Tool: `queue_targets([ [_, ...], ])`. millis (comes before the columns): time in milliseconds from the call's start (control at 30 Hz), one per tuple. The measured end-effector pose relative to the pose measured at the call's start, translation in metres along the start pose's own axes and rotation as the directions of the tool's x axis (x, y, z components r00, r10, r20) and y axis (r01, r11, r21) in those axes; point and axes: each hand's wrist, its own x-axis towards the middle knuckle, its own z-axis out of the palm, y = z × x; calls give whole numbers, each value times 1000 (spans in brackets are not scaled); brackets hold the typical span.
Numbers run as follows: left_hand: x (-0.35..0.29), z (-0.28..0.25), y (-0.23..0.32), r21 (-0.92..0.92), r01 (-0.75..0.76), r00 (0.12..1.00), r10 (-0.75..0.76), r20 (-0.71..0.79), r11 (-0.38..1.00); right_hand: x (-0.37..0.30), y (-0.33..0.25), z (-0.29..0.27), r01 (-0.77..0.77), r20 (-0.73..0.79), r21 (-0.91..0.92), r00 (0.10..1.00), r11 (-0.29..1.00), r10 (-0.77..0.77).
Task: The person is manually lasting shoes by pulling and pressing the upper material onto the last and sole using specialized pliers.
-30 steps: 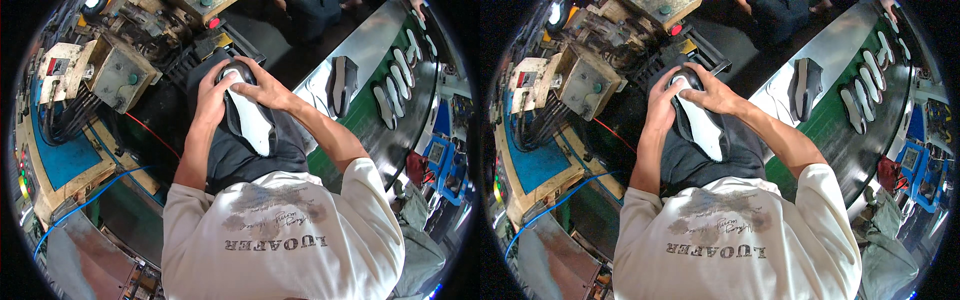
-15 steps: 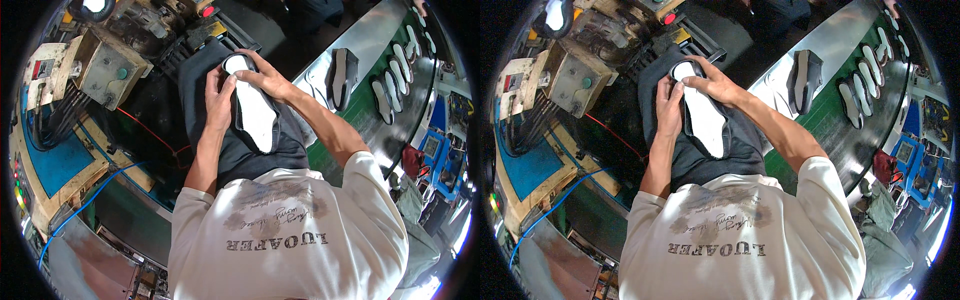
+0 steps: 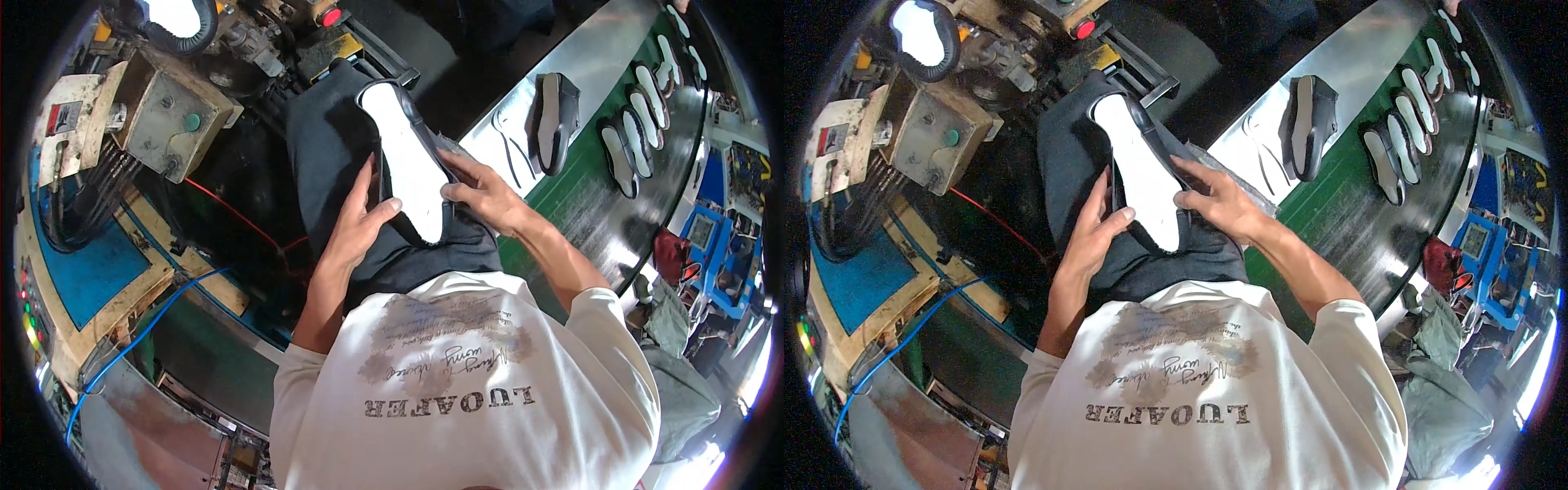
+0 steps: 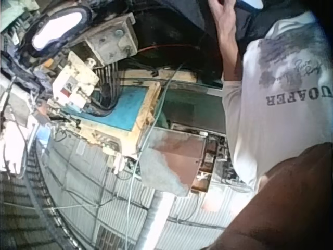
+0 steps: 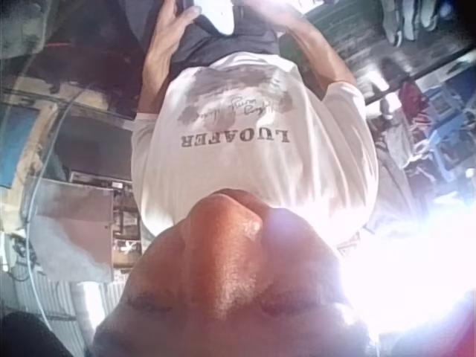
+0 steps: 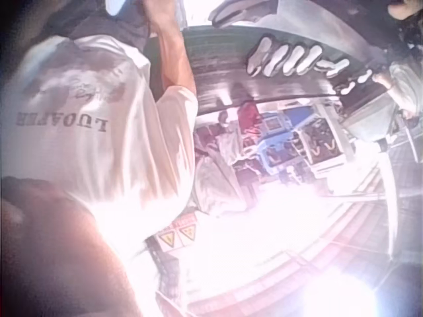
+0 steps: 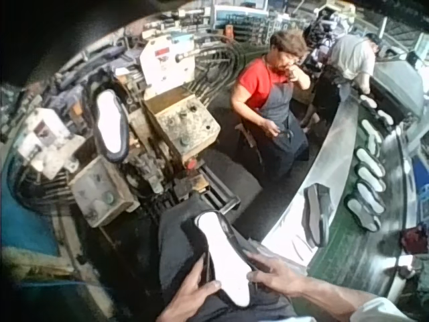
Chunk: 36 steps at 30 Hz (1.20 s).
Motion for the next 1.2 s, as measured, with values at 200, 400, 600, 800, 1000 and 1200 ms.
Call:
queue_targets([
  [200, -5, 10, 13, -148, 123, 990, -132, -52, 981, -45, -47, 53, 301, 219, -936, 904, 184, -366],
  [400, 17, -4, 38, -382, 201, 979, -188, 71, 902, -27, -38, 43, 220, 119, -938, 930, 269, -348],
  [600, 109, -63, 51, 830, -283, 723, 676, -144, 481, -24, -26, 43, 357, 229, -911, 855, 208, -465],
  [800, 112, -68, 48, 828, -267, 751, 645, -141, 492, -25, -19, 39, 396, 262, -892, 847, 219, -463],
  [1000, 108, -81, 47, 736, -237, 787, 569, -237, 634, -11, -24, 27, 478, 348, -862, 799, 168, -491],
  [1200, 119, -151, 78, 225, -290, 876, 353, -330, 930, -9, -52, 13, 446, 231, -818, 833, 363, -503],
])
